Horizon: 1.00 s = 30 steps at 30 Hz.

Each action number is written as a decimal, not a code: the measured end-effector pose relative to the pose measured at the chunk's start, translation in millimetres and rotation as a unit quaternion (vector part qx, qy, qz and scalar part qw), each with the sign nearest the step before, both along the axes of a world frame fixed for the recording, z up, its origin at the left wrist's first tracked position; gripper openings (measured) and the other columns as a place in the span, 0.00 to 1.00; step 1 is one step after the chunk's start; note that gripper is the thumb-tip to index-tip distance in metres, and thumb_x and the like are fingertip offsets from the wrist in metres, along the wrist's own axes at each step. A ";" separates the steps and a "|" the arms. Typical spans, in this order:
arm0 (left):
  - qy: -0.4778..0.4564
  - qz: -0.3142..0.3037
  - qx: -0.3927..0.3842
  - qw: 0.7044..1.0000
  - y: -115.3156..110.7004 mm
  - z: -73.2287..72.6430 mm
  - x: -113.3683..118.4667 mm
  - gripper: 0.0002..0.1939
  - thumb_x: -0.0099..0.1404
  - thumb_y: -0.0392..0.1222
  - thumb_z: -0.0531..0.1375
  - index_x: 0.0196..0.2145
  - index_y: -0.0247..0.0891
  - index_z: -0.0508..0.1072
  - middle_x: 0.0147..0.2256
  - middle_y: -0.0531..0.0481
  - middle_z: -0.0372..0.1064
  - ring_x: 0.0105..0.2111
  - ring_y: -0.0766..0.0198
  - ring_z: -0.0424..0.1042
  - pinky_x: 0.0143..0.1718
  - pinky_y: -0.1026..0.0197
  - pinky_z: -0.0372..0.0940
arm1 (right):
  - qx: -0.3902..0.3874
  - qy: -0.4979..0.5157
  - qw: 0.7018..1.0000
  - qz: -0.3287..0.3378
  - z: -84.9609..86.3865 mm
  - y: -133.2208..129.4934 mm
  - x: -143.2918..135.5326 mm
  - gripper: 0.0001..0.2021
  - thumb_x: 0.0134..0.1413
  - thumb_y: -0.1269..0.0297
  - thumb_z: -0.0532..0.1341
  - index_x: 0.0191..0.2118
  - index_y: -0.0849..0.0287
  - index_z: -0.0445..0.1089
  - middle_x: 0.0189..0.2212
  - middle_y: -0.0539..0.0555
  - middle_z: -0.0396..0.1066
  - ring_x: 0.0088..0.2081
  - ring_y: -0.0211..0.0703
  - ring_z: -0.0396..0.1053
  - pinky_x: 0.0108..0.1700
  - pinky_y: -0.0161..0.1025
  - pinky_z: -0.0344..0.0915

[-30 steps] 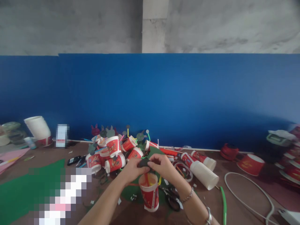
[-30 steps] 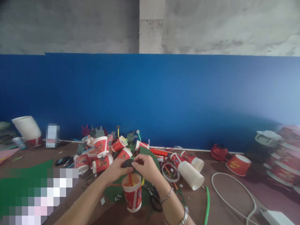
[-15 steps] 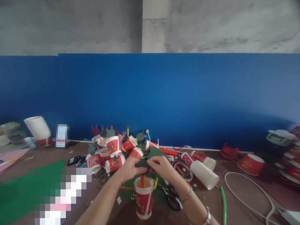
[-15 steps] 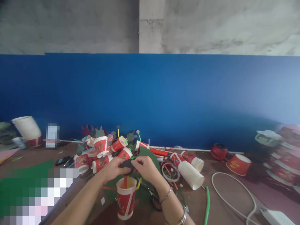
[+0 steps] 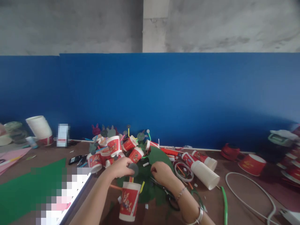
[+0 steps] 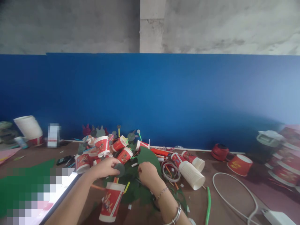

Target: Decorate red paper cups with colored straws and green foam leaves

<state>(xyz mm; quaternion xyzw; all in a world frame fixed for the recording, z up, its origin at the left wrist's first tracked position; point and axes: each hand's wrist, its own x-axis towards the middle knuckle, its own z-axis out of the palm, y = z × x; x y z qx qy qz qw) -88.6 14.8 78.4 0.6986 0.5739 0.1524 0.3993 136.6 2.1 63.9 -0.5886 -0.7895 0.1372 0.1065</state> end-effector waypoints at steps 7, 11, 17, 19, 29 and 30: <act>0.045 0.016 0.007 0.999 -2.3 -1.1 3.4 0.19 0.44 0.39 0.62 0.37 0.39 0.72 0.25 0.53 0.74 0.28 0.58 0.73 0.25 0.65 0.58 | 0.000 -0.066 0.998 -0.006 -7.4 1.1 -1.4 0.14 0.42 0.79 0.57 0.34 0.63 0.76 0.40 0.64 0.72 0.45 0.52 0.67 0.42 0.38 0.60; 0.058 0.025 0.039 0.997 -4.3 2.0 3.9 0.15 0.45 0.41 0.62 0.34 0.40 0.73 0.27 0.51 0.75 0.31 0.56 0.74 0.27 0.63 0.59 | 0.003 -0.060 0.998 -0.008 -10.1 1.0 0.5 0.13 0.43 0.78 0.57 0.35 0.63 0.74 0.40 0.63 0.71 0.45 0.51 0.67 0.43 0.38 0.59; 0.038 0.032 0.120 0.992 -8.8 7.4 18.9 0.13 0.53 0.41 0.60 0.38 0.38 0.73 0.34 0.47 0.75 0.35 0.56 0.73 0.35 0.61 0.62 | 0.012 -0.016 1.000 -0.017 -11.9 4.1 2.4 0.13 0.40 0.78 0.57 0.34 0.63 0.72 0.37 0.60 0.73 0.42 0.49 0.68 0.41 0.37 0.58; 0.022 0.023 0.152 0.988 -11.2 8.5 28.6 0.14 0.54 0.41 0.59 0.40 0.38 0.73 0.38 0.45 0.75 0.39 0.56 0.72 0.40 0.61 0.62 | 0.009 0.009 1.000 -0.021 -9.1 5.4 2.0 0.10 0.41 0.78 0.57 0.30 0.62 0.73 0.33 0.59 0.74 0.38 0.48 0.69 0.38 0.37 0.57; -0.122 -0.071 0.172 0.975 -27.7 15.9 59.5 0.23 0.53 0.31 0.57 0.47 0.39 0.73 0.39 0.46 0.75 0.39 0.56 0.72 0.40 0.60 0.63 | 0.020 0.210 0.977 0.035 28.0 -6.5 -4.1 0.06 0.46 0.72 0.57 0.29 0.60 0.72 0.27 0.50 0.75 0.30 0.37 0.69 0.31 0.30 0.61; -0.128 -0.069 0.163 0.976 -27.7 15.8 60.3 0.21 0.54 0.31 0.56 0.46 0.39 0.74 0.37 0.47 0.75 0.37 0.57 0.72 0.38 0.60 0.63 | 0.024 0.220 0.974 0.041 31.7 -7.6 -2.3 0.06 0.47 0.72 0.58 0.29 0.59 0.72 0.27 0.50 0.75 0.30 0.38 0.70 0.32 0.30 0.61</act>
